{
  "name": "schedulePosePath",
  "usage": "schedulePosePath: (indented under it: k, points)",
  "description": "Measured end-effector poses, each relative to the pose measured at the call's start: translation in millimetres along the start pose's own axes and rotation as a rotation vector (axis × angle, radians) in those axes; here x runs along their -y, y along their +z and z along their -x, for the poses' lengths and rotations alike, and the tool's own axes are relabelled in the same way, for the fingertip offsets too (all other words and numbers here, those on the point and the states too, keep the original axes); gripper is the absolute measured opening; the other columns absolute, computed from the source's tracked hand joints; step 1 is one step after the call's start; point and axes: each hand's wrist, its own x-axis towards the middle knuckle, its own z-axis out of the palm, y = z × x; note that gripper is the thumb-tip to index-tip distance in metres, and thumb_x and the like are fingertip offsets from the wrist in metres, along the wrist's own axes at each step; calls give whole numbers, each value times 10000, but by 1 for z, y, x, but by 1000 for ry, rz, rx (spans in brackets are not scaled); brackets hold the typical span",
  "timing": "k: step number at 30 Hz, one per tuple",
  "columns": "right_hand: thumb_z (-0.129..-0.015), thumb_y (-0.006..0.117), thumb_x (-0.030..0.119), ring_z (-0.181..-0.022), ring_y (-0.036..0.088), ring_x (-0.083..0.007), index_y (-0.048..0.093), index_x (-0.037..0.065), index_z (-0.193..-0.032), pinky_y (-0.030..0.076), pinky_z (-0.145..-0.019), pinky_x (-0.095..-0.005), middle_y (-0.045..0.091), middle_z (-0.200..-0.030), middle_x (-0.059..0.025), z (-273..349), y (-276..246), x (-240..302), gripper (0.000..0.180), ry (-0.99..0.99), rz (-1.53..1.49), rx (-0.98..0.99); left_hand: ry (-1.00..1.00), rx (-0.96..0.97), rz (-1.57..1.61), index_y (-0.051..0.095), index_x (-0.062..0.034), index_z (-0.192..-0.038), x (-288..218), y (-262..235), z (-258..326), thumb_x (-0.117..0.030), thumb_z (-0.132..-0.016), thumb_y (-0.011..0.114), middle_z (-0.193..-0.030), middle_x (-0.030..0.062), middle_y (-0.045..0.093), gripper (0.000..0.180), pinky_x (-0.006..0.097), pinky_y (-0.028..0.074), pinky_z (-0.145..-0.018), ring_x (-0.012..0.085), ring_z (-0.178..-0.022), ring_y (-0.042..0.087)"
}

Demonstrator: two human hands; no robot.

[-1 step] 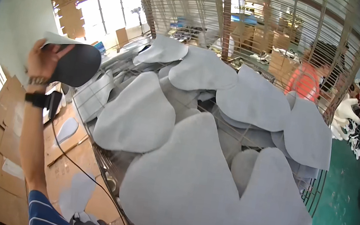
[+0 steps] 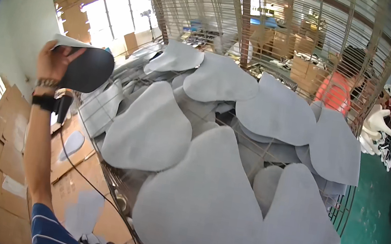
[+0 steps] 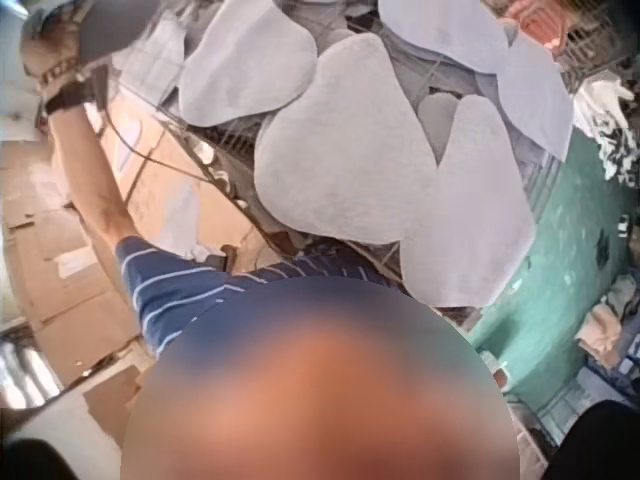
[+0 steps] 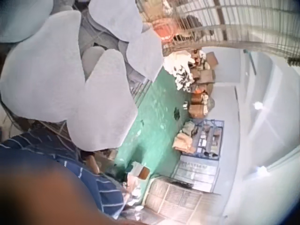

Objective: The person sprays a grey shoe insole with a handheld spray bottle while it rests on a cardboard-covered workbench. After spraying, the person picks up the insole and places it onto a metal drying rack filled with similar insoles. This process is repeated for multiple insoles.

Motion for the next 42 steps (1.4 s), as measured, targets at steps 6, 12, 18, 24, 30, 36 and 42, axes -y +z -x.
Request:
schedulePosePath:
  k: [6,12,18,24,30,36,42]
  points:
    - [-826,689,238,-842,679,-403,687,111,-1158,525,-719,-457,702,-921,-205,-30,-4,66,355,24,-9,-74,50,60,94,570,-52,-875,68,-54,-196,-95,-841,568,-779,82,612,54,755,448,-955,262,-764,630]
    - [-834,678,239,-847,674,-410,683,110,-1163,522,-723,-462,699,-927,-210,-48,-10,98,353,79,-4,-99,-64,-316,-310,564,-27,-1147,219,-132,-243,-230,-816,644,-1096,157,614,396,498,551,-877,335,-986,646]
    - [-842,668,241,-851,668,-416,678,110,-1167,519,-726,-468,696,-932,-216,-51,-8,108,351,113,2,-103,-278,-366,-1658,529,-139,-1386,295,-134,-198,-370,-625,853,-1387,229,525,859,420,458,-1068,361,-1260,549]
    - [-850,658,243,-856,662,-422,674,110,-1172,516,-730,-473,693,-938,-221,-65,-3,110,348,65,-5,-65,313,-99,-1873,671,-132,-1099,282,-151,-197,-65,-737,695,-1122,130,640,369,434,510,-931,340,-1116,606]
    - [-858,647,245,-861,656,-428,670,109,-1177,513,-733,-478,690,-943,-226,-62,-3,99,346,70,-10,-87,-115,-255,-1791,658,-90,-1197,310,-142,-202,-216,-895,568,-1095,245,697,339,482,525,-919,399,-1069,662]
    - [-866,637,246,-866,651,-435,666,109,-1181,511,-737,-484,687,-949,-231,-63,8,87,345,0,-20,-28,27,-272,-1839,565,-30,-1311,249,-193,-225,-230,-890,550,-1186,299,649,467,469,510,-943,391,-1111,648]
    - [-874,626,248,-871,645,-441,661,109,-1186,508,-740,-489,684,-954,-236,-40,7,49,343,1,-10,-39,101,-253,-1338,600,-21,-1307,175,-87,-156,-426,-915,595,-1183,212,689,564,376,510,-931,297,-1068,673]
